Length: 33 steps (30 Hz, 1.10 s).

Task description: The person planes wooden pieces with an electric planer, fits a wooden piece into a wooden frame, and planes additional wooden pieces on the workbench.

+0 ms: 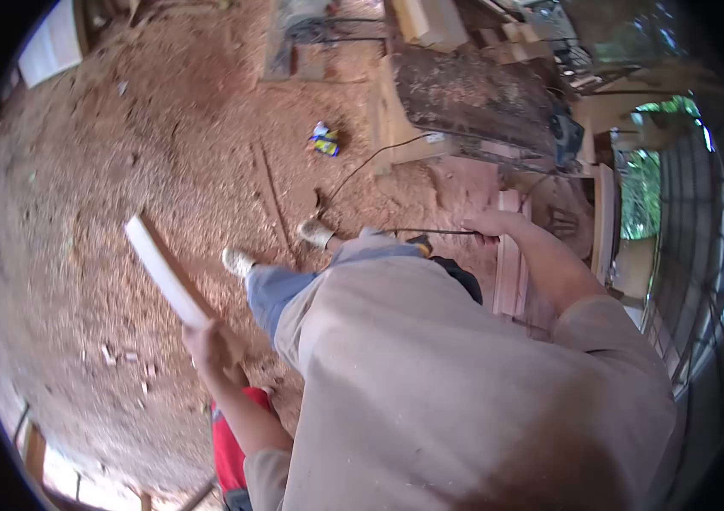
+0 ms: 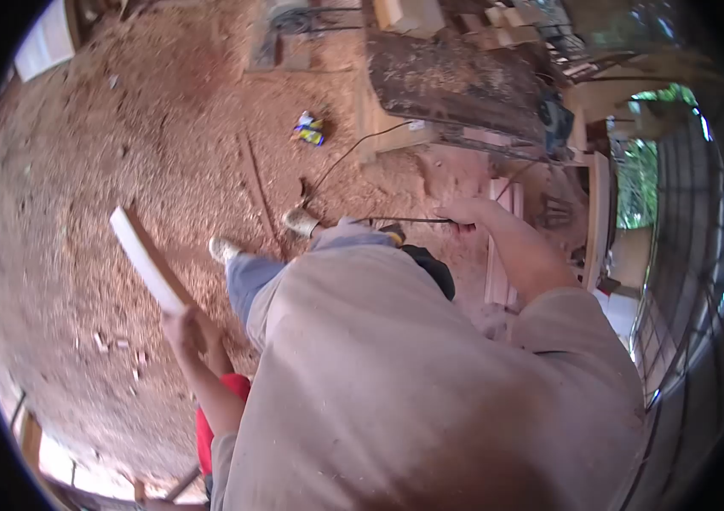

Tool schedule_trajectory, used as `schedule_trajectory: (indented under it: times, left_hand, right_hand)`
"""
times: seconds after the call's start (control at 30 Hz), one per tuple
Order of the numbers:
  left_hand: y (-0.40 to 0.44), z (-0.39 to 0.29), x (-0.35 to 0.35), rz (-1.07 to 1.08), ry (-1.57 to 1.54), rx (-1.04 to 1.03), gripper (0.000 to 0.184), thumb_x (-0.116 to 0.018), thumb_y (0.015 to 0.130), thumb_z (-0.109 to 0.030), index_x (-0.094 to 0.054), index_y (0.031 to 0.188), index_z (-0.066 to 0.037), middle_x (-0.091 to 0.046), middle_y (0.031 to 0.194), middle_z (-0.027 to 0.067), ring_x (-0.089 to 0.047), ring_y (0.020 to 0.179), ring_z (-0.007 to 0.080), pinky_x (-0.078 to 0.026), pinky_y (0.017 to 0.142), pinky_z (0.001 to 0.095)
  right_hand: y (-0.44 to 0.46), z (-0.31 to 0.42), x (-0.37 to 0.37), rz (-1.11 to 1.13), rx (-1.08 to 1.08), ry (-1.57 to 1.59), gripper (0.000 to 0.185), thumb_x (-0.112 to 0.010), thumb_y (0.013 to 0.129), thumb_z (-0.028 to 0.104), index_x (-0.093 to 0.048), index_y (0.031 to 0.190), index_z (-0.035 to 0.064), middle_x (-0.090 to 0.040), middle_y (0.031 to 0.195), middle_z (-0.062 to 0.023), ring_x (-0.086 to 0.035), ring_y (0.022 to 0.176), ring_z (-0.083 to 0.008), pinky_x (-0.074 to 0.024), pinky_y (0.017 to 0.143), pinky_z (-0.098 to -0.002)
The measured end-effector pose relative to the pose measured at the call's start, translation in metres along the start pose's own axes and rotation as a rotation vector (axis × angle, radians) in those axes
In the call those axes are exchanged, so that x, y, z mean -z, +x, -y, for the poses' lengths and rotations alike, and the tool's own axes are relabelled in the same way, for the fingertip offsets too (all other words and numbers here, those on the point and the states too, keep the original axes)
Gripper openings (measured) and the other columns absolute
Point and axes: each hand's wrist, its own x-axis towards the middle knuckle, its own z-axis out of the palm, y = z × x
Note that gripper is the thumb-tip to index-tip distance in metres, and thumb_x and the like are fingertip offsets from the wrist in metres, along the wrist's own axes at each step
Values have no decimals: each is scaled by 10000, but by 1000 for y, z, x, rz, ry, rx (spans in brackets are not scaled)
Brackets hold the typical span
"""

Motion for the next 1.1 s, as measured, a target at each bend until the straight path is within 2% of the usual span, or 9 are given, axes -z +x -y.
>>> schedule_trajectory:
  times: [0.07, 0.2, 0.33, 0.53, 0.63, 0.7, 0.9, 1.0, 1.1]
  left_hand:
    - [18, 7, 10, 11, 71, 6, 557, -729, 612, -80, -553, 1121, 63, -628, 929, 121, -629, 780, 237, -523, 712, 354]
    - [16, 25, 18, -19, -63, 15, 533, -719, 604, -76, -564, 1092, 70, -633, 931, 141, -624, 783, 235, -519, 717, 346]
    - [3, 58, 8, -181, -169, 105, 545, -748, 612, -77, -558, 1103, 63, -629, 930, 148, -621, 766, 229, -519, 674, 361]
    - [-41, 71, 6, -205, 7, 189, 450, -800, 614, -100, -657, 1001, 80, -694, 869, 151, -657, 708, 255, -541, 628, 371]
    - [-38, 106, 23, -96, 32, 377, 495, -805, 627, -201, -670, 1009, 84, -706, 914, 191, -681, 762, 270, -560, 742, 393]
    - [-30, 132, 34, -2, -30, 628, 511, -801, 631, -239, -695, 1032, 59, -709, 919, 227, -694, 792, 289, -561, 732, 381]
    - [-48, 143, 126, -170, -198, 455, 502, -801, 649, -250, -697, 1042, 44, -714, 926, 205, -699, 788, 290, -563, 729, 396]
    - [-57, 132, 194, -378, -326, 383, 498, -801, 657, -255, -699, 1048, 37, -717, 930, 193, -701, 786, 291, -564, 727, 403]
    - [-63, 126, 246, -561, -438, 356, 494, -801, 666, -261, -700, 1053, 29, -720, 933, 182, -703, 784, 291, -565, 726, 410]
  right_hand:
    - [-5, -16, 6, -189, 321, -300, 546, -496, 949, 531, -684, 782, 46, -658, 668, -114, -681, 790, -270, -531, 754, -421]
    - [-36, -1, 19, -361, 267, -21, 429, -560, 928, 442, -703, 843, 47, -679, 751, -143, -680, 810, -283, -517, 771, -418]
    - [4, 22, 14, -1088, 457, -76, 307, -624, 903, 309, -697, 901, 12, -685, 837, -155, -655, 816, -281, -511, 779, -386]
    - [105, 133, -29, -295, 609, 527, 264, -652, 880, 262, -691, 864, 1, -648, 714, -36, -595, 617, -148, -482, 559, -350]
    - [69, 230, -72, -582, 678, -28, 389, -689, 852, 288, -676, 1068, -35, -707, 975, -214, -685, 919, -307, -542, 825, -406]
    - [9, 312, -88, -594, 836, 7, 387, -677, 874, 236, -644, 1152, -30, -701, 1048, -180, -677, 963, -260, -532, 878, -365]
    - [-97, 486, -64, -135, 1305, 167, 382, -664, 903, 122, -588, 1249, -23, -675, 1108, -103, -644, 973, -159, -517, 877, -299]
    - [-81, 528, -29, -372, 1218, 102, 376, -675, 901, 203, -631, 1215, 0, -679, 1093, -90, -639, 975, -151, -504, 885, -292]
    - [-19, 532, 12, -328, 1039, 243, 326, -695, 853, 272, -694, 1042, 7, -691, 852, -56, -628, 744, -148, -500, 652, -304]
